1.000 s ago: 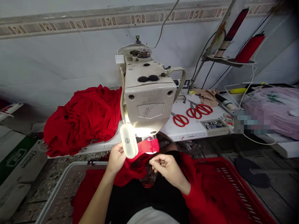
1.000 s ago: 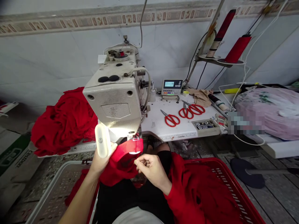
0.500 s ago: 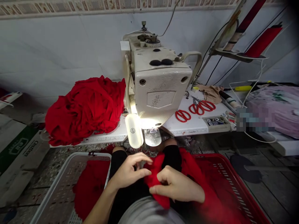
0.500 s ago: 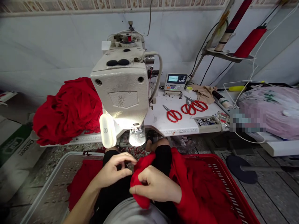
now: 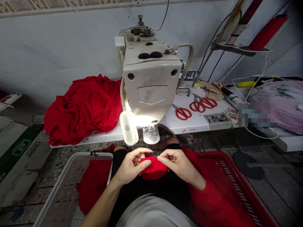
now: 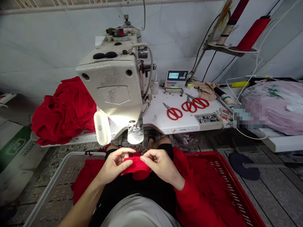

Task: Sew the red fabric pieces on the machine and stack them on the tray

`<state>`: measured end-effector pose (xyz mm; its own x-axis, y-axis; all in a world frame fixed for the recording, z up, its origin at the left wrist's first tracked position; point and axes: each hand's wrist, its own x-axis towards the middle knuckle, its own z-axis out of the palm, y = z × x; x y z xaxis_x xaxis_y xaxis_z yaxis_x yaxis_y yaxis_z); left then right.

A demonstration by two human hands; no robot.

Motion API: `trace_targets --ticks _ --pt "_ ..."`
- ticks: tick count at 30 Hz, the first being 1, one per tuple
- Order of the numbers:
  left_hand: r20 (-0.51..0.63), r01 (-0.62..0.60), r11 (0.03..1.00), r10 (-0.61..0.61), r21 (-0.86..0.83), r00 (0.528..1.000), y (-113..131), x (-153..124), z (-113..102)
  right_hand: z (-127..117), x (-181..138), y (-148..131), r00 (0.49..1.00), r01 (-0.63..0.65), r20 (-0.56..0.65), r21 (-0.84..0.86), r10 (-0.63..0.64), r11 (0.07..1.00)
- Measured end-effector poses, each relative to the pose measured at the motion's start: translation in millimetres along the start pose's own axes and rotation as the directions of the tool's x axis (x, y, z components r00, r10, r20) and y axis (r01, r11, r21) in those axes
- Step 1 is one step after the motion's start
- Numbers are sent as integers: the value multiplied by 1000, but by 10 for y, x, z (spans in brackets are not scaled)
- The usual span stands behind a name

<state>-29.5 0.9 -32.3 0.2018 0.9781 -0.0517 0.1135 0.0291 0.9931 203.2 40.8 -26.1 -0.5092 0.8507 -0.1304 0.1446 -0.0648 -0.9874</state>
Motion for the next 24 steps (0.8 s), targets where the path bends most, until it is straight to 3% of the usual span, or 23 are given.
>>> trace_targets --ticks 4,6,8,10,16,20,24 --pt "-46 -245 937 265 250 963 72 38 -64 54 45 -176 985 140 -71 -172 -154 975" --pt "-59 -305 893 342 331 938 129 82 -107 54 75 -275 957 226 -117 -279 -266 933" --pt "-77 -294 894 338 339 938 185 140 -133 41 124 -335 930 258 -169 -328 -325 909" --pt "-111 -234 927 277 293 955 225 203 -135 17 194 -340 927 227 -225 -303 -301 925" --pt "-215 -58 990 85 130 973 229 361 -111 -68 413 -214 947 134 -298 29 -119 991" --pt "-324 -58 989 100 137 941 225 478 -145 -99 496 -186 937 141 -334 99 -101 985" --pt "-336 -163 979 194 119 922 216 653 -156 -161 593 -168 915 174 -383 88 -128 981"
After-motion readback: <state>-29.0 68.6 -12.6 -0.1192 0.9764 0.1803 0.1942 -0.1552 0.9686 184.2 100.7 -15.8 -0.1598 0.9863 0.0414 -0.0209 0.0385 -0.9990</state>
